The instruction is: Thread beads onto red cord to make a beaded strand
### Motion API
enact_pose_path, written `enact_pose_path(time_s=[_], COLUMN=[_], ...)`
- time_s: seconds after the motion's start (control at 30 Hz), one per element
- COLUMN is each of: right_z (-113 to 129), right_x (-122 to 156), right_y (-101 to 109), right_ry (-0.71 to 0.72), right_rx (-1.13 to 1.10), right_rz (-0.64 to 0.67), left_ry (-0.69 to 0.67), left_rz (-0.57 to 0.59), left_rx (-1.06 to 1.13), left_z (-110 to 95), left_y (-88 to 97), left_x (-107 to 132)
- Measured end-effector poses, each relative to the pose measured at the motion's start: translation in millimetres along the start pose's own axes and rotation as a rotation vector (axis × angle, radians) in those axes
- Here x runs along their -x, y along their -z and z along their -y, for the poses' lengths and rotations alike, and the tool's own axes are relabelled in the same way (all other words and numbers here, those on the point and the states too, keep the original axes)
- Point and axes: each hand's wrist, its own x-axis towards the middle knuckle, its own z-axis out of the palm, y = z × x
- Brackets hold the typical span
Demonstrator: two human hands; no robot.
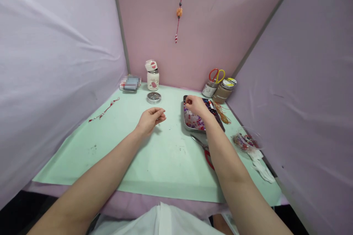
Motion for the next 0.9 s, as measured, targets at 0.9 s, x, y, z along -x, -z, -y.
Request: enact_pose_path(time_s=[0.9], right_z=[71], right_x=[9], right_y=[-27], right_ry=[-0.259], right_rx=[-1.343], right_rz=[0.214], left_ry=[-0.041], left_rz=[-0.097], left_rx=[0.053], left_z=[0], left_y=[1.8], left_x=[2])
